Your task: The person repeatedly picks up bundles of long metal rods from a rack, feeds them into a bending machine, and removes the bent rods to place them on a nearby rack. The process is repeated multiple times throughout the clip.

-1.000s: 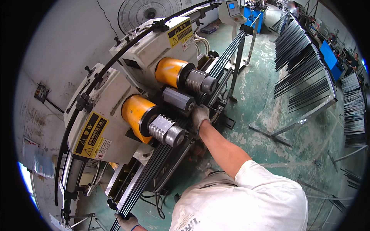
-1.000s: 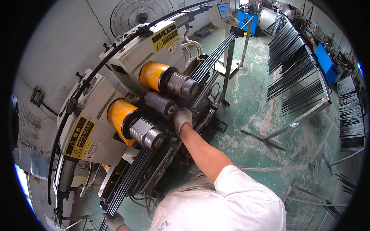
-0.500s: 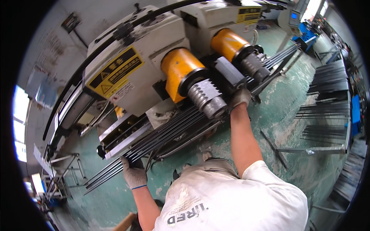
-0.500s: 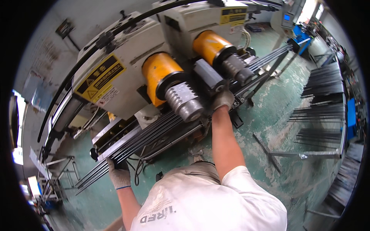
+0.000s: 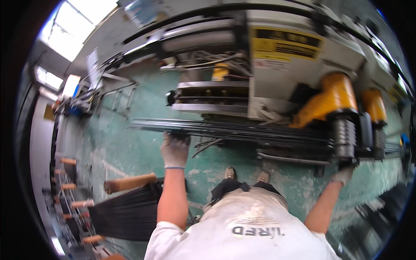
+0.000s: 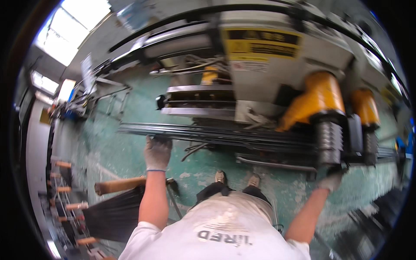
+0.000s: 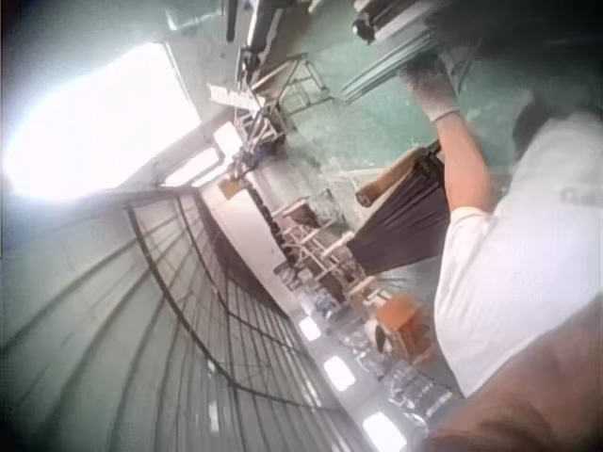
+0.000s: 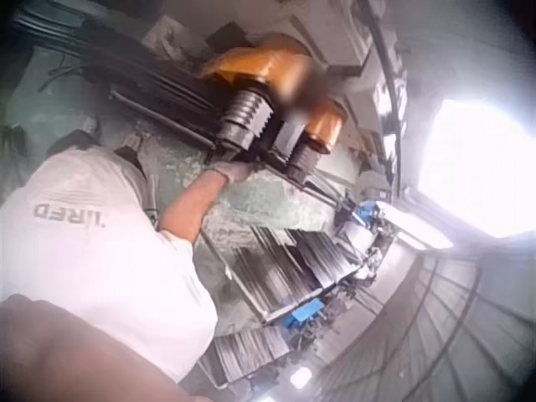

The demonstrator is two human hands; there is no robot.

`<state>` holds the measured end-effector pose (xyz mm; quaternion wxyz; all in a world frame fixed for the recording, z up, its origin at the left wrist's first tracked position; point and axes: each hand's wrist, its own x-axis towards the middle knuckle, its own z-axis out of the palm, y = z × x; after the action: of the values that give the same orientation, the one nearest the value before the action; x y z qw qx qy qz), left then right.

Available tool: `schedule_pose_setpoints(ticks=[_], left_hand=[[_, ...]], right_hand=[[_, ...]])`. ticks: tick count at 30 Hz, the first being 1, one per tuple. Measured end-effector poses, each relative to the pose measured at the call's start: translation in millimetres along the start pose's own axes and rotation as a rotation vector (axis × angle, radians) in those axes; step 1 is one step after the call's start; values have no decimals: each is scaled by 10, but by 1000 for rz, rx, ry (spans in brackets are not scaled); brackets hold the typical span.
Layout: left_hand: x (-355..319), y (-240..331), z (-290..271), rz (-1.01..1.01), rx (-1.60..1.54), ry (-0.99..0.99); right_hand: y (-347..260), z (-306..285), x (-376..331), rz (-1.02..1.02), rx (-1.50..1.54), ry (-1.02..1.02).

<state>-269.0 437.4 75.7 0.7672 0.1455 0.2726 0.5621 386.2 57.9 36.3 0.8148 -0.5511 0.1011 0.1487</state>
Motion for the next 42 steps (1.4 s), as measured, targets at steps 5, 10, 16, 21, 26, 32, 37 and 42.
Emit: schedule_pose_setpoints(ticks=[5, 10, 16, 21, 26, 32, 37, 42], left_hand=[[298, 776, -413, 118, -132, 176], [810, 1636, -692, 174, -136, 315], [1078, 2479, -1389, 282, -88, 322], [1070, 2616, -1251, 244, 66, 320], [711, 2371, -1091, 143, 370, 173], [516, 2078, -662, 127, 360, 74], [657, 2150, -733, 158, 315, 134], [681, 2184, -580, 115, 411, 140]], right_hand=[[587, -492, -534, 148, -399, 151], [1521, -633, -1410, 370, -684, 365], [2621, -1220, -1664, 662, -341, 99], [2600, -1110, -1802, 620, -110, 275], [2601, -1021, -1666, 732, 441, 437], [2636, -649, -1882, 438, -665, 98], [2542, -629, -1815, 416, -690, 23], [2565, -731, -1806, 456, -700, -17]])
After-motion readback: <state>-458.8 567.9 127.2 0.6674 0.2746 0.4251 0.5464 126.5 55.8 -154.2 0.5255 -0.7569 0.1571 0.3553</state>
